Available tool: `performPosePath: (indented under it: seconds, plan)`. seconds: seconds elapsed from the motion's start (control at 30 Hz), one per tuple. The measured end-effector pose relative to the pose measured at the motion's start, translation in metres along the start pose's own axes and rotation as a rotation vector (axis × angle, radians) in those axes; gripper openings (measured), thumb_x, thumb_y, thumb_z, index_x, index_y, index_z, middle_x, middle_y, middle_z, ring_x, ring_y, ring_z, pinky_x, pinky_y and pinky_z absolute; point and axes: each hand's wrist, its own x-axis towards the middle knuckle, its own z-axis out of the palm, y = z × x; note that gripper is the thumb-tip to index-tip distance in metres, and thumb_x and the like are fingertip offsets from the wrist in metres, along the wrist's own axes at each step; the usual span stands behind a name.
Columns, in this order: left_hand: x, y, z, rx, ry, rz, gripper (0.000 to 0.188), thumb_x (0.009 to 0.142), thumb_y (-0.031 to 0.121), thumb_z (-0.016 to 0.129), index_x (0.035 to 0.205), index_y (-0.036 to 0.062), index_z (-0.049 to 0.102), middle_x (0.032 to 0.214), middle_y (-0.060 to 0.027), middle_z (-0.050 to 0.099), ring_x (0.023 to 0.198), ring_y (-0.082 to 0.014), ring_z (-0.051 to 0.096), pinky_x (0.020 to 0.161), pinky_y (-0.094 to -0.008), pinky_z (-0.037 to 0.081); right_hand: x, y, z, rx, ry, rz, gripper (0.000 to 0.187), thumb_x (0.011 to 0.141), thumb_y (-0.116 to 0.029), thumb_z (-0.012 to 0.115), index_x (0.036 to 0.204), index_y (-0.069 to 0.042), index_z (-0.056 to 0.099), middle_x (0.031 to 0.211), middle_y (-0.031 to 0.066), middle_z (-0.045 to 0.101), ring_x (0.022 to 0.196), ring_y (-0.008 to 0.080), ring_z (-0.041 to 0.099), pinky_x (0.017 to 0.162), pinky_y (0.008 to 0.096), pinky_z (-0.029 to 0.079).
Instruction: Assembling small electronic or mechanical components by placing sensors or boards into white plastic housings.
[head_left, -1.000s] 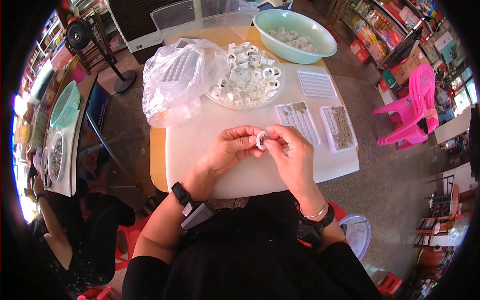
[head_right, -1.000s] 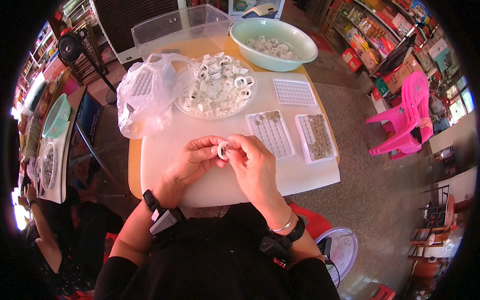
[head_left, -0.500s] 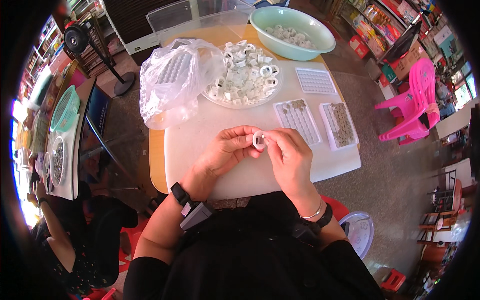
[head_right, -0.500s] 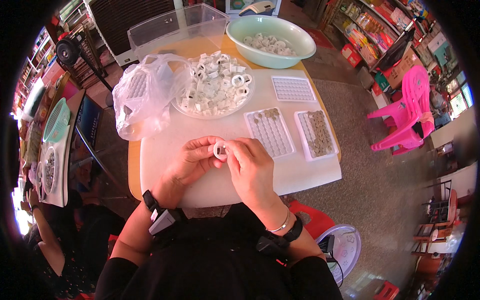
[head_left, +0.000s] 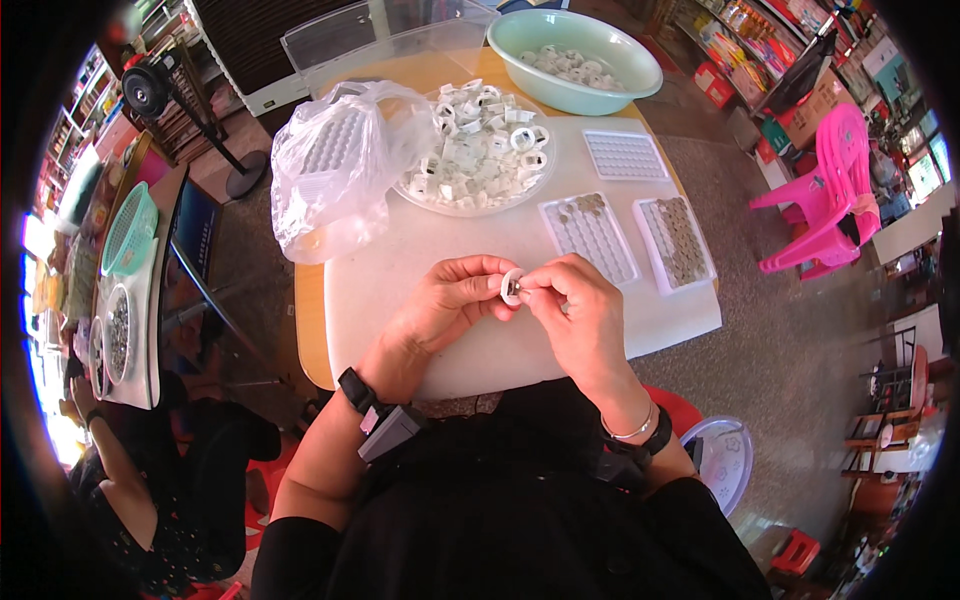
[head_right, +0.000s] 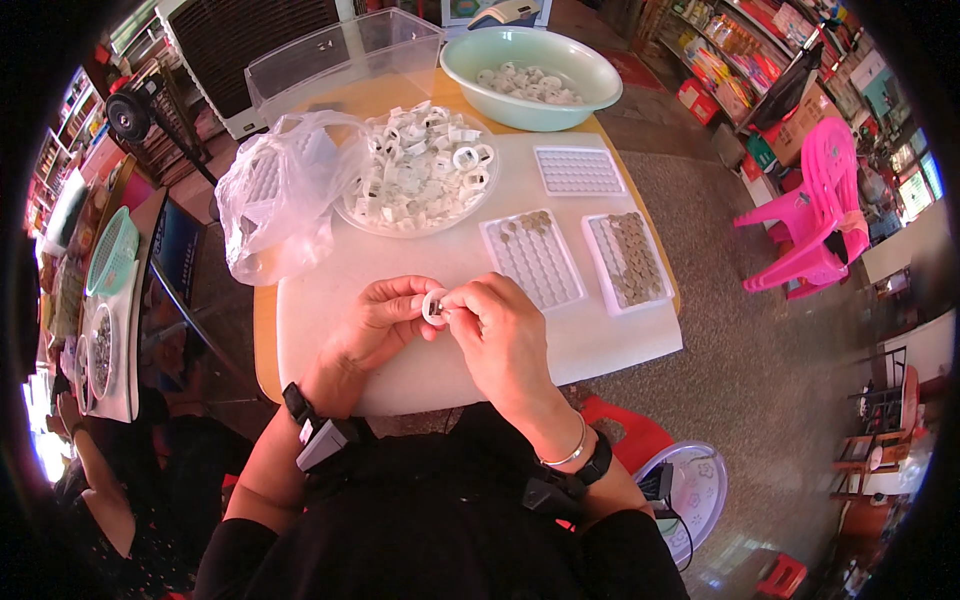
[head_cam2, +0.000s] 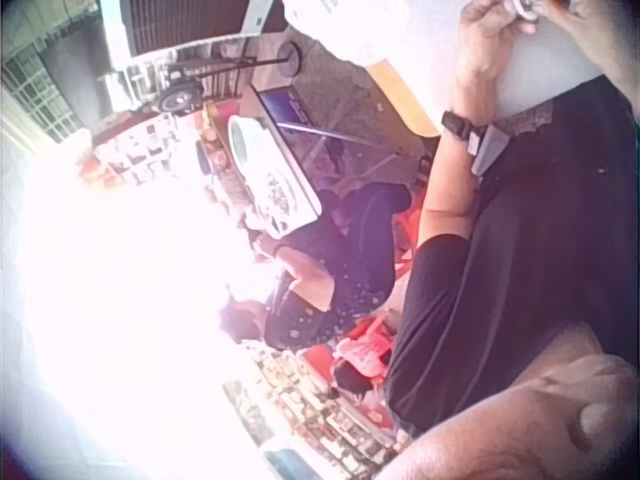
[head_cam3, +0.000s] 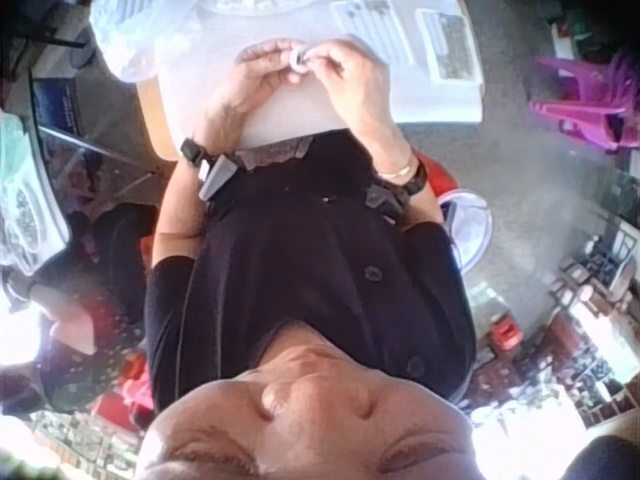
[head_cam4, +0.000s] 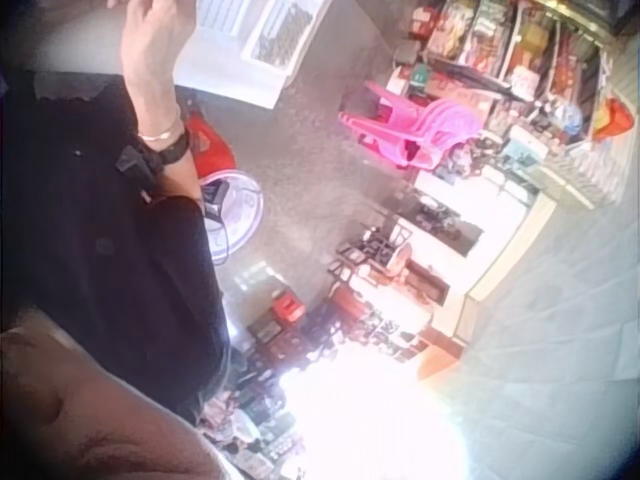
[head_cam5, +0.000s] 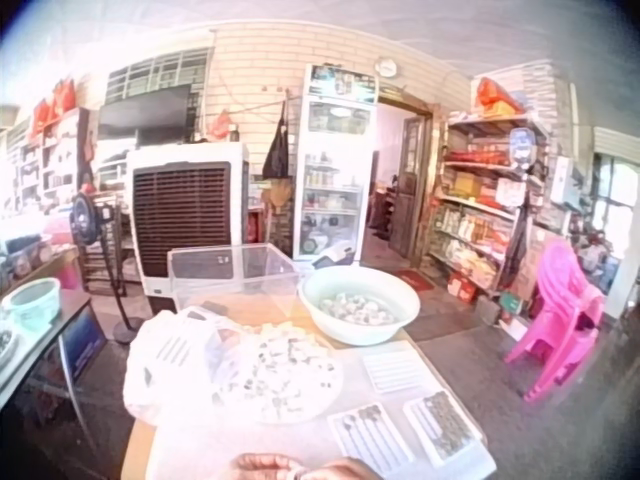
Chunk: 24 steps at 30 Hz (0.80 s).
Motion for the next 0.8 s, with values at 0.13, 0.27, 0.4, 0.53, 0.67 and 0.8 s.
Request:
performPosePath:
  seconds: [0.13,0.27,0.4,0.53,0.67,0.8]
  plan:
    - [0.000,0.000,-0.004,0.043,-0.033,-0.036,0.025,0.091,0.011,0.057,0.109,-0.0057,0.059,0.097,-0.0114,0.065,0.087,-0.0183,0.062,0.077,-0.0297,0.050,0.002,-0.001,-0.007,0.019,-0.106,0.109,0.006,0.078,0.001,0.066,0.083,-0.002,0.064,0.079,0.0055,0.061,0.067,0.0144,0.061,0.058,0.0252,0.047]
    - [-0.001,0.002,-0.002,0.095,-0.056,-0.094,0.026,0.090,0.012,0.056,0.108,-0.0061,0.060,0.096,-0.0117,0.065,0.087,-0.0183,0.062,0.077,-0.0297,0.050,0.002,0.001,-0.013,0.012,-0.174,0.024,0.004,0.078,0.001,0.065,0.081,-0.001,0.064,0.077,0.0052,0.060,0.067,0.0127,0.059,0.059,0.0249,0.046]
    - [-0.002,0.002,-0.004,0.090,-0.074,-0.103,0.026,0.090,0.012,0.057,0.108,-0.0062,0.060,0.096,-0.0118,0.065,0.086,-0.0185,0.062,0.076,-0.0296,0.050,0.003,-0.004,-0.014,-0.020,-0.188,0.071,0.003,0.078,0.000,0.065,0.080,0.000,0.063,0.077,0.0054,0.059,0.066,0.0112,0.058,0.059,0.0254,0.045]
    - [-0.002,0.003,0.000,0.126,-0.067,-0.140,0.027,0.090,0.013,0.057,0.108,-0.0065,0.060,0.096,-0.0122,0.065,0.086,-0.0191,0.062,0.076,-0.0303,0.050,0.008,-0.001,-0.020,0.204,-0.268,0.271,0.011,0.078,-0.003,0.067,0.086,0.000,0.060,0.079,0.0031,0.060,0.070,0.0088,0.058,0.062,0.0246,0.046]
    - [0.001,0.002,0.002,0.102,-0.077,-0.131,0.027,0.089,0.010,0.057,0.109,-0.0071,0.059,0.096,-0.0128,0.065,0.084,-0.0197,0.062,0.074,-0.0306,0.051,0.010,0.017,-0.017,0.563,-0.341,0.444,0.016,0.079,-0.004,0.067,0.092,-0.002,0.058,0.082,0.0003,0.060,0.072,0.0073,0.056,0.065,0.0232,0.046]
    - [-0.001,-0.003,-0.007,0.042,-0.052,-0.068,0.026,0.090,0.009,0.056,0.110,-0.0072,0.057,0.097,-0.0130,0.064,0.083,-0.0199,0.063,0.072,-0.0292,0.052,0.017,0.015,-0.018,0.727,-0.371,0.504,0.013,0.080,-0.004,0.065,0.091,-0.002,0.059,0.082,-0.0001,0.061,0.073,0.0075,0.057,0.067,0.0230,0.046]
